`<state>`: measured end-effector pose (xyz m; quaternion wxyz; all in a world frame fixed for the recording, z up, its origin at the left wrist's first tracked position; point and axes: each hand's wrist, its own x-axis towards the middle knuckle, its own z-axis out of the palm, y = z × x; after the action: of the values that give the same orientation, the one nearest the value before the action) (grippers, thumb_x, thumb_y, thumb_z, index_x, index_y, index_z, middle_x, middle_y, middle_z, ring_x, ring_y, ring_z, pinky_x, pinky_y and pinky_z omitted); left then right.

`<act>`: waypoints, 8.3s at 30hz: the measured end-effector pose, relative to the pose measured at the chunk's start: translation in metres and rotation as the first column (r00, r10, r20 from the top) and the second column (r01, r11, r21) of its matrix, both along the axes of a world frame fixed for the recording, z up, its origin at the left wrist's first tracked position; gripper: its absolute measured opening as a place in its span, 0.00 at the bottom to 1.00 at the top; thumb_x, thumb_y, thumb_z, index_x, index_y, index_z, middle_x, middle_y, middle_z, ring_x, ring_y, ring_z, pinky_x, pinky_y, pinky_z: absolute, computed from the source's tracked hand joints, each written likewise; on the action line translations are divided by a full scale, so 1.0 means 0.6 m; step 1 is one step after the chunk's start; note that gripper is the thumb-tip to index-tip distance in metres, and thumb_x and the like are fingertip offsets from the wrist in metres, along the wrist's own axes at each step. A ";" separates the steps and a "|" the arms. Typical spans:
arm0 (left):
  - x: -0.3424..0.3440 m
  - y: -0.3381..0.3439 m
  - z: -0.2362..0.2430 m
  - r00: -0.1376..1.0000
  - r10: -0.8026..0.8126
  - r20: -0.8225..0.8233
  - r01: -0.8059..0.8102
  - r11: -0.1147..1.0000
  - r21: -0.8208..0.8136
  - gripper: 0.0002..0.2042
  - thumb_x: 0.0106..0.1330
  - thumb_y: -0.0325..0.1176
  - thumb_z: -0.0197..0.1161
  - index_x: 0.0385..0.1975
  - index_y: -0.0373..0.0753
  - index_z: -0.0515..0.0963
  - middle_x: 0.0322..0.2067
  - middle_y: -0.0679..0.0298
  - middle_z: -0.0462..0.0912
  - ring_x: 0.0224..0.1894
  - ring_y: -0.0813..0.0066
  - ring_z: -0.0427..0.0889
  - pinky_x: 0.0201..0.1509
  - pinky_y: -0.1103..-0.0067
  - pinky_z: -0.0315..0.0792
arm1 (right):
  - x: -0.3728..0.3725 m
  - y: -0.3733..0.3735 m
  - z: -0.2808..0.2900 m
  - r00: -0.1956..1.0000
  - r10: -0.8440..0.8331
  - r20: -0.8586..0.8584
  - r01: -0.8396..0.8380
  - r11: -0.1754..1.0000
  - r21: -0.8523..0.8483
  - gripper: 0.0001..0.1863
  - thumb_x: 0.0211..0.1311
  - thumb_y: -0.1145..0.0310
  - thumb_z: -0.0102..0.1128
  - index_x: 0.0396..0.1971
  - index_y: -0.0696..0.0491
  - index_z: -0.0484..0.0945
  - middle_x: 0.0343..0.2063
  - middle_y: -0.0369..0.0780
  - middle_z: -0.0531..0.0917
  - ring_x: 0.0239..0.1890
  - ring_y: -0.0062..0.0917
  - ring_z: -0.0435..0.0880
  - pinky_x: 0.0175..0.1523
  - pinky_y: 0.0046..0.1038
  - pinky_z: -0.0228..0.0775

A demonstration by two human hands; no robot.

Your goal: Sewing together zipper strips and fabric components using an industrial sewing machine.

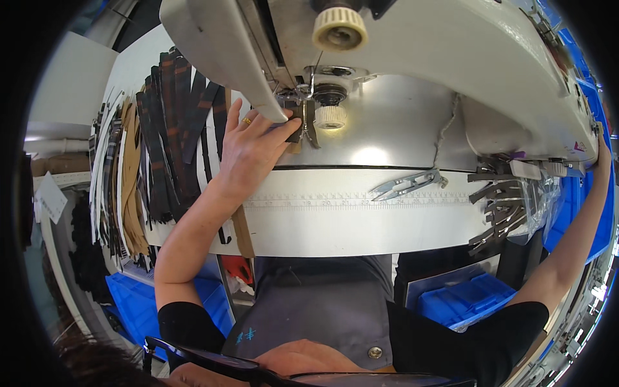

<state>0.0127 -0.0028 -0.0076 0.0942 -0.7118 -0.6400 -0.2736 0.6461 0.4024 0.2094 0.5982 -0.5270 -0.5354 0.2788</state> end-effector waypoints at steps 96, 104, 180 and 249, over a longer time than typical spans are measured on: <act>-0.007 0.008 -0.005 0.996 -0.071 0.053 0.067 0.994 0.088 0.12 0.51 0.28 0.64 0.37 0.41 0.81 0.38 0.69 0.80 0.39 0.72 0.80 0.61 0.59 0.60 | -0.768 -0.451 -0.328 0.135 0.338 0.931 -0.846 0.529 -0.070 0.21 0.57 0.52 0.62 0.48 0.46 0.81 0.32 0.41 0.80 0.39 0.35 0.74 0.44 0.33 0.65; -0.006 0.008 -0.004 0.994 -0.081 0.070 0.074 0.992 0.103 0.12 0.51 0.28 0.64 0.37 0.40 0.81 0.38 0.68 0.80 0.40 0.72 0.80 0.61 0.59 0.61 | -0.768 -0.452 -0.329 0.139 0.358 0.923 -0.849 0.523 -0.075 0.21 0.57 0.52 0.61 0.48 0.46 0.81 0.33 0.42 0.80 0.39 0.36 0.74 0.45 0.34 0.65; -0.023 0.009 0.003 0.989 -0.140 0.041 0.137 0.988 0.066 0.11 0.51 0.27 0.67 0.36 0.42 0.82 0.37 0.69 0.80 0.39 0.70 0.81 0.60 0.63 0.63 | -0.757 -0.465 -0.322 0.158 0.413 0.897 -0.915 0.403 -0.025 0.16 0.54 0.73 0.61 0.45 0.48 0.79 0.23 0.38 0.79 0.25 0.32 0.80 0.28 0.32 0.71; -0.021 0.038 0.018 0.696 0.067 0.715 0.044 0.990 -0.136 0.06 0.57 0.26 0.60 0.31 0.32 0.81 0.35 0.58 0.82 0.42 0.59 0.77 0.47 0.70 0.71 | -0.772 -0.471 -0.338 0.392 0.694 0.604 -0.803 0.579 -0.144 0.09 0.57 0.75 0.57 0.37 0.51 0.82 0.30 0.43 0.81 0.31 0.33 0.80 0.37 0.31 0.73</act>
<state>-0.0001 0.0199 0.0033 -0.2123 -0.5493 -0.6482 -0.4827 0.1828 0.1196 0.0066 0.2460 -0.2332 -0.8956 0.2883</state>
